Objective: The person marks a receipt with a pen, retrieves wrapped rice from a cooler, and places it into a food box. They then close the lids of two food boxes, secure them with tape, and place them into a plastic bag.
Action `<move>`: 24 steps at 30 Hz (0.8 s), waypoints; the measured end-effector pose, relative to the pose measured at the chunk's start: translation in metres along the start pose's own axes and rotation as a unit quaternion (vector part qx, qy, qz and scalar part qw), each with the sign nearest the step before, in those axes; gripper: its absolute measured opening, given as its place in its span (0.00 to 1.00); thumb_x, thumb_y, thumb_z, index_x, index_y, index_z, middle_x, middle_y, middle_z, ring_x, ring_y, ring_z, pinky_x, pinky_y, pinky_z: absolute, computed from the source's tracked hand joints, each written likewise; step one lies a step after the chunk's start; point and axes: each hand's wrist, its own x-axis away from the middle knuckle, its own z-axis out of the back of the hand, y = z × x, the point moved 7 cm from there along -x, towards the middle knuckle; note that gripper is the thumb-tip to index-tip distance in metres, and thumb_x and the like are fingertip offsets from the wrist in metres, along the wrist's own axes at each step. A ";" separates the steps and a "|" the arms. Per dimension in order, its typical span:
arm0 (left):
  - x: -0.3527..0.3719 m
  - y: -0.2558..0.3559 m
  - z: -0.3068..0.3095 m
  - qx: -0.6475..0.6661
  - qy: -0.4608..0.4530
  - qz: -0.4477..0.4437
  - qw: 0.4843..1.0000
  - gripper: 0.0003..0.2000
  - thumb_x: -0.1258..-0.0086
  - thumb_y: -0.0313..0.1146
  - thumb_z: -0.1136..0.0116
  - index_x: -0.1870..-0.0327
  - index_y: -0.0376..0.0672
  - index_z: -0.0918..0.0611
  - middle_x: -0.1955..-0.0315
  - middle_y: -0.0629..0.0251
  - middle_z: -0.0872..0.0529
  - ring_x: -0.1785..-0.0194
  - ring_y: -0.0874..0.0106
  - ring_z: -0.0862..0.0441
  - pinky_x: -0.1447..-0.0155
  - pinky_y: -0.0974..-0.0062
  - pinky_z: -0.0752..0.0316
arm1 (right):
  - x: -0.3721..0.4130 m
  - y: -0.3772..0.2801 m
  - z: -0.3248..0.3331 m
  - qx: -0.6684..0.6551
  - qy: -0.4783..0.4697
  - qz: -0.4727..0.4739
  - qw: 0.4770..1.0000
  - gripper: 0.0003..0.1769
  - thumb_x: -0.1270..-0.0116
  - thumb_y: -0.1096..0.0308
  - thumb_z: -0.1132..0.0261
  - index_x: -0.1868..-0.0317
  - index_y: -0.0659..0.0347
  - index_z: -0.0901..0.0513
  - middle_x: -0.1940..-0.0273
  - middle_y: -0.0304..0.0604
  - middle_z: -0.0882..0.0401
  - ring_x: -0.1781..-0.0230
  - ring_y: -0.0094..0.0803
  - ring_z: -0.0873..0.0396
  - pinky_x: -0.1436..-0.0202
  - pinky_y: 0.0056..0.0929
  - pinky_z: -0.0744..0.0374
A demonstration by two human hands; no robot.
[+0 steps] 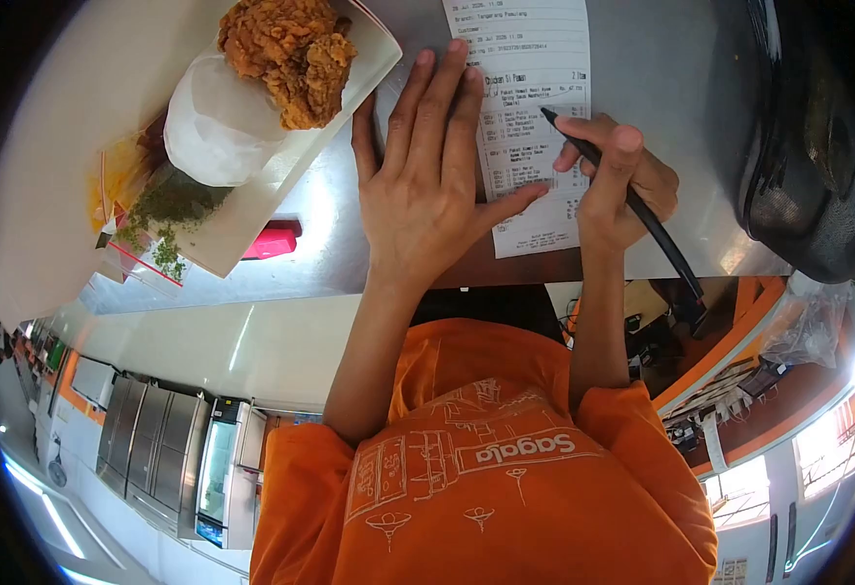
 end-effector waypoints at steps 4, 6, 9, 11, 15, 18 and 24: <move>0.000 0.001 0.000 -0.007 0.001 -0.003 1.000 0.40 0.58 0.61 0.36 0.47 0.38 0.25 0.39 0.64 0.31 0.36 0.68 0.34 0.34 0.56 0.48 | -0.002 0.001 0.003 0.019 0.033 0.011 0.999 0.30 0.28 0.54 0.53 0.75 0.72 0.18 0.84 0.45 0.24 0.88 0.23 0.32 0.83 0.17 0.42; -0.001 0.001 0.000 -0.008 0.002 -0.006 1.000 0.40 0.58 0.60 0.36 0.47 0.38 0.26 0.39 0.64 0.31 0.36 0.67 0.34 0.34 0.56 0.48 | 0.003 0.004 0.014 0.047 0.096 -0.026 0.994 0.30 0.28 0.55 0.53 0.76 0.72 0.18 0.84 0.45 0.24 0.89 0.23 0.33 0.83 0.17 0.43; -0.001 0.001 0.000 -0.007 0.000 -0.007 1.000 0.40 0.58 0.60 0.35 0.47 0.38 0.26 0.39 0.63 0.31 0.37 0.67 0.34 0.34 0.55 0.48 | 0.007 0.004 0.020 0.021 0.117 -0.045 0.992 0.31 0.28 0.54 0.53 0.76 0.73 0.19 0.84 0.46 0.24 0.89 0.24 0.33 0.84 0.17 0.43; -0.001 0.001 0.000 0.000 0.000 -0.007 1.000 0.41 0.59 0.60 0.34 0.46 0.40 0.27 0.39 0.63 0.32 0.36 0.66 0.35 0.33 0.54 0.49 | 0.010 0.002 0.018 0.006 0.101 -0.031 0.994 0.31 0.29 0.53 0.53 0.77 0.74 0.19 0.84 0.46 0.25 0.89 0.24 0.33 0.84 0.17 0.44; 0.002 0.000 -0.003 0.013 0.004 -0.010 1.000 0.42 0.62 0.59 0.32 0.43 0.46 0.28 0.38 0.63 0.33 0.34 0.65 0.38 0.33 0.52 0.52 | 0.015 0.003 0.013 0.000 0.054 -0.029 0.998 0.31 0.29 0.53 0.53 0.75 0.73 0.19 0.84 0.46 0.25 0.88 0.23 0.32 0.83 0.17 0.44; 0.003 0.001 -0.004 0.009 0.001 -0.015 1.000 0.40 0.61 0.59 0.32 0.43 0.51 0.27 0.38 0.62 0.34 0.34 0.64 0.38 0.33 0.50 0.52 | 0.015 0.003 0.013 0.025 0.051 -0.033 0.998 0.30 0.29 0.53 0.53 0.74 0.71 0.18 0.84 0.45 0.24 0.87 0.23 0.31 0.82 0.17 0.43; 0.003 0.002 -0.001 0.030 0.010 -0.032 0.999 0.27 0.61 0.54 0.30 0.58 0.52 0.17 0.38 0.60 0.33 0.34 0.61 0.38 0.34 0.50 0.50 | 0.015 0.003 0.012 0.023 0.053 -0.021 0.998 0.29 0.29 0.53 0.53 0.73 0.70 0.18 0.83 0.44 0.24 0.86 0.23 0.29 0.82 0.17 0.42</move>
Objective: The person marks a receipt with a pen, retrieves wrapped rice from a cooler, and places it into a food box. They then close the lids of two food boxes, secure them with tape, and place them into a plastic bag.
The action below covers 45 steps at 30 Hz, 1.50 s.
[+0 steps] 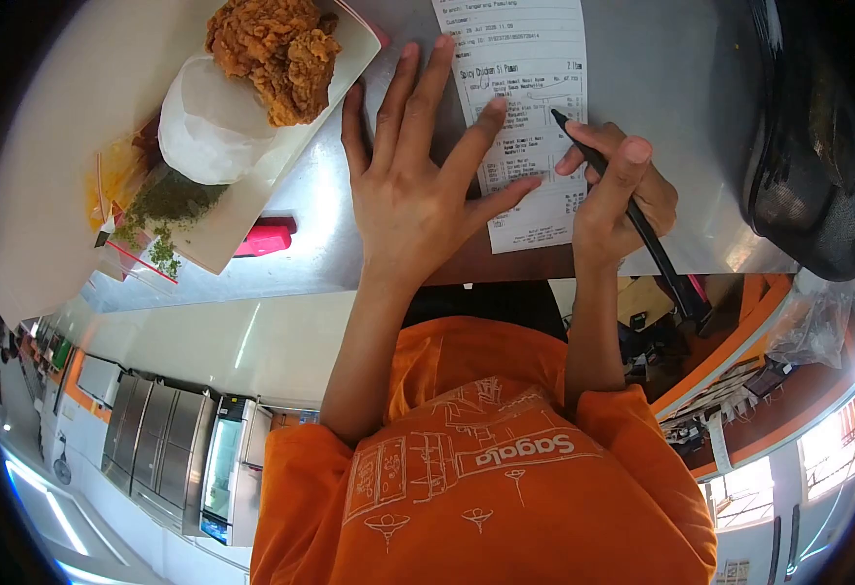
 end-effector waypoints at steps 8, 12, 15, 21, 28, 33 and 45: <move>0.000 0.000 0.005 0.040 0.018 -0.009 0.999 0.17 0.64 0.48 0.27 0.75 0.49 0.16 0.41 0.57 0.29 0.35 0.57 0.36 0.34 0.51 0.50 | 0.000 0.003 0.006 0.028 0.058 -0.043 0.997 0.29 0.29 0.52 0.52 0.74 0.70 0.18 0.83 0.42 0.24 0.86 0.22 0.30 0.82 0.16 0.42; 0.000 0.000 0.006 0.043 0.022 -0.009 0.999 0.16 0.64 0.47 0.27 0.79 0.48 0.18 0.42 0.57 0.28 0.35 0.56 0.36 0.34 0.51 0.50 | 0.004 -0.001 0.008 0.044 0.065 -0.024 0.997 0.29 0.29 0.54 0.51 0.74 0.72 0.18 0.83 0.43 0.24 0.87 0.23 0.31 0.83 0.17 0.41; 0.000 -0.001 0.005 0.047 0.031 -0.011 0.998 0.16 0.64 0.47 0.27 0.79 0.47 0.19 0.42 0.57 0.28 0.35 0.57 0.36 0.34 0.51 0.50 | 0.002 -0.007 -0.004 -0.013 -0.023 0.067 0.997 0.27 0.29 0.57 0.50 0.74 0.74 0.19 0.83 0.44 0.24 0.87 0.24 0.31 0.84 0.18 0.40; 0.000 0.000 0.005 0.042 0.026 -0.008 0.999 0.16 0.64 0.47 0.27 0.80 0.47 0.19 0.42 0.58 0.28 0.35 0.57 0.36 0.34 0.51 0.50 | 0.003 0.001 0.005 -0.001 0.039 0.020 0.999 0.25 0.29 0.60 0.49 0.74 0.74 0.19 0.82 0.47 0.23 0.87 0.24 0.31 0.84 0.18 0.38; -0.001 -0.001 0.006 0.042 0.025 -0.006 0.999 0.16 0.64 0.46 0.27 0.79 0.47 0.19 0.42 0.58 0.28 0.35 0.57 0.36 0.33 0.52 0.50 | 0.001 -0.010 -0.004 0.005 -0.029 0.069 0.997 0.27 0.29 0.59 0.50 0.77 0.74 0.20 0.82 0.49 0.23 0.89 0.25 0.32 0.85 0.18 0.38; 0.000 -0.001 0.006 0.043 0.027 -0.007 0.999 0.18 0.65 0.48 0.26 0.80 0.47 0.20 0.42 0.59 0.28 0.35 0.57 0.36 0.33 0.52 0.50 | 0.005 -0.005 0.012 0.002 0.075 0.030 0.997 0.29 0.29 0.57 0.50 0.79 0.74 0.20 0.84 0.49 0.24 0.91 0.25 0.35 0.87 0.19 0.40; -0.001 0.000 0.002 0.011 0.005 -0.006 1.000 0.22 0.64 0.56 0.28 0.78 0.49 0.23 0.40 0.63 0.30 0.35 0.59 0.38 0.32 0.52 0.53 | 0.011 -0.004 0.008 0.002 0.008 0.049 0.999 0.27 0.31 0.58 0.47 0.80 0.73 0.21 0.84 0.49 0.24 0.91 0.24 0.34 0.86 0.18 0.40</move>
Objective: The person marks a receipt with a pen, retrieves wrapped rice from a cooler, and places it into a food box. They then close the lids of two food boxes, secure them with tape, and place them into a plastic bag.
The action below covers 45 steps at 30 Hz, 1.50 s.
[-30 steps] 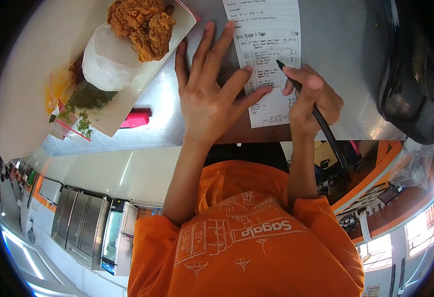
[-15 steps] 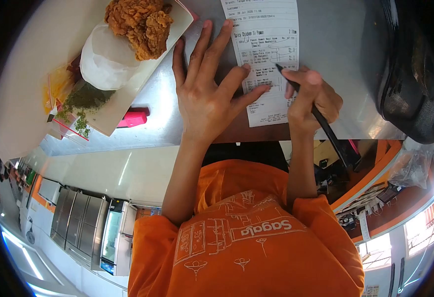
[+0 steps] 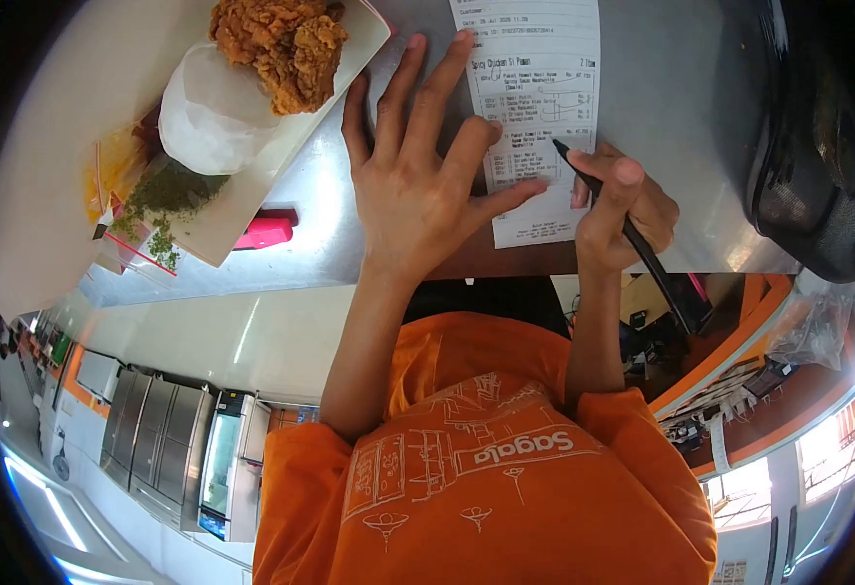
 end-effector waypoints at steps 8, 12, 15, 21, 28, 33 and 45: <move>0.000 0.000 0.000 0.004 -0.006 0.004 1.000 0.24 0.67 0.55 0.28 0.75 0.49 0.22 0.39 0.65 0.31 0.34 0.59 0.39 0.33 0.51 0.53 | 0.011 -0.002 -0.001 -0.042 0.009 -0.019 0.999 0.25 0.31 0.59 0.47 0.74 0.74 0.20 0.82 0.49 0.23 0.89 0.26 0.32 0.85 0.19 0.37; 0.000 0.001 0.000 0.005 -0.011 0.004 1.000 0.24 0.69 0.54 0.28 0.75 0.49 0.22 0.39 0.65 0.31 0.34 0.59 0.39 0.32 0.51 0.53 | 0.012 -0.010 -0.022 -0.062 -0.053 0.010 0.997 0.21 0.31 0.62 0.46 0.72 0.75 0.19 0.83 0.48 0.24 0.87 0.27 0.29 0.84 0.20 0.33; 0.001 -0.001 0.000 0.003 -0.006 0.002 1.000 0.23 0.69 0.53 0.28 0.74 0.49 0.22 0.38 0.65 0.32 0.34 0.59 0.39 0.32 0.52 0.53 | 0.013 -0.007 -0.026 -0.042 -0.076 -0.011 0.996 0.21 0.31 0.63 0.46 0.72 0.74 0.19 0.83 0.47 0.24 0.87 0.25 0.29 0.84 0.20 0.34; 0.002 0.001 0.000 0.008 -0.008 0.006 1.000 0.22 0.67 0.53 0.30 0.75 0.50 0.22 0.39 0.66 0.31 0.34 0.60 0.39 0.33 0.50 0.53 | 0.009 -0.004 -0.022 -0.080 -0.056 -0.046 0.994 0.23 0.30 0.60 0.47 0.73 0.74 0.19 0.83 0.47 0.24 0.88 0.24 0.31 0.85 0.19 0.38; -0.006 0.005 -0.003 -0.036 -0.137 0.020 0.990 0.23 0.55 0.55 0.31 0.75 0.45 0.24 0.38 0.55 0.36 0.31 0.54 0.47 0.31 0.45 0.64 | 0.017 0.010 0.013 -0.117 0.005 -0.052 0.992 0.23 0.32 0.61 0.45 0.76 0.74 0.19 0.83 0.47 0.24 0.89 0.23 0.32 0.86 0.18 0.37; -0.009 0.008 -0.002 -0.057 -0.152 0.027 0.986 0.23 0.57 0.56 0.31 0.75 0.44 0.24 0.39 0.55 0.35 0.32 0.53 0.46 0.32 0.45 0.63 | 0.015 0.003 0.004 -0.009 -0.059 -0.048 0.997 0.27 0.30 0.58 0.49 0.75 0.75 0.20 0.80 0.52 0.22 0.88 0.24 0.33 0.85 0.19 0.38; -0.006 0.008 -0.004 -0.053 -0.123 0.014 0.991 0.24 0.58 0.56 0.30 0.73 0.45 0.24 0.38 0.56 0.35 0.32 0.53 0.46 0.32 0.44 0.62 | 0.019 0.002 0.009 -0.013 -0.025 -0.039 0.999 0.26 0.30 0.58 0.48 0.76 0.73 0.20 0.82 0.49 0.23 0.89 0.24 0.32 0.85 0.17 0.38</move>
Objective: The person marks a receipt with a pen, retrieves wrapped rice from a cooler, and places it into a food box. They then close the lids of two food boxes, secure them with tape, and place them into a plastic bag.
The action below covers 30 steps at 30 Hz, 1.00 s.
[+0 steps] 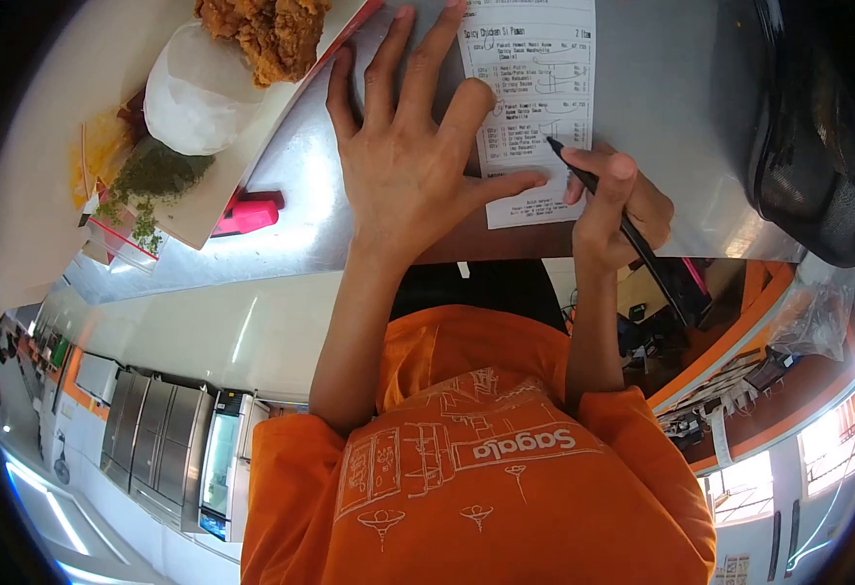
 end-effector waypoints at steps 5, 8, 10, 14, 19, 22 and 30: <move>-0.004 0.000 0.005 0.015 -0.020 0.018 1.000 0.25 0.59 0.57 0.30 0.74 0.45 0.24 0.38 0.56 0.35 0.33 0.52 0.45 0.32 0.45 0.61 | 0.002 0.002 0.005 -0.001 0.044 0.002 0.999 0.26 0.30 0.59 0.49 0.76 0.73 0.20 0.82 0.49 0.22 0.89 0.24 0.32 0.86 0.18 0.38; 0.000 0.000 0.002 0.000 0.004 -0.002 1.000 0.25 0.59 0.57 0.30 0.74 0.45 0.24 0.38 0.56 0.35 0.33 0.52 0.45 0.33 0.44 0.60 | 0.002 -0.001 0.002 -0.010 0.015 0.023 1.000 0.25 0.30 0.59 0.49 0.77 0.74 0.20 0.81 0.50 0.22 0.90 0.25 0.32 0.86 0.18 0.38; 0.000 -0.001 0.001 -0.001 -0.004 0.005 1.000 0.24 0.60 0.56 0.30 0.74 0.45 0.24 0.38 0.56 0.35 0.33 0.53 0.45 0.33 0.44 0.60 | 0.001 -0.002 0.000 -0.007 0.001 0.028 1.000 0.25 0.30 0.60 0.48 0.77 0.74 0.20 0.81 0.50 0.22 0.90 0.25 0.32 0.86 0.18 0.37; 0.000 -0.001 0.001 0.001 -0.003 0.004 1.000 0.25 0.60 0.56 0.30 0.74 0.45 0.24 0.38 0.56 0.35 0.33 0.52 0.46 0.33 0.43 0.60 | 0.001 -0.001 -0.001 0.006 -0.002 0.017 1.000 0.26 0.30 0.60 0.48 0.78 0.74 0.21 0.81 0.51 0.22 0.90 0.25 0.32 0.86 0.19 0.37; 0.000 0.000 0.000 -0.012 -0.009 -0.001 1.000 0.25 0.61 0.57 0.29 0.74 0.45 0.24 0.38 0.56 0.36 0.33 0.52 0.46 0.33 0.43 0.61 | 0.004 0.002 0.009 0.016 0.068 -0.014 0.997 0.27 0.30 0.59 0.49 0.79 0.74 0.21 0.83 0.50 0.22 0.90 0.25 0.32 0.87 0.18 0.38; -0.003 0.000 0.003 0.011 -0.037 0.030 0.999 0.25 0.61 0.56 0.29 0.74 0.45 0.25 0.38 0.55 0.36 0.33 0.52 0.46 0.32 0.43 0.61 | 0.004 0.000 0.007 0.006 0.039 -0.001 0.999 0.28 0.30 0.58 0.49 0.80 0.74 0.21 0.83 0.50 0.23 0.91 0.25 0.33 0.87 0.18 0.39; -0.001 -0.001 0.000 -0.012 -0.031 0.012 0.999 0.24 0.59 0.56 0.30 0.72 0.46 0.25 0.38 0.55 0.36 0.32 0.53 0.46 0.32 0.44 0.63 | 0.007 0.002 0.012 -0.007 0.087 -0.026 0.996 0.28 0.30 0.57 0.48 0.80 0.73 0.21 0.84 0.50 0.23 0.92 0.24 0.34 0.88 0.18 0.40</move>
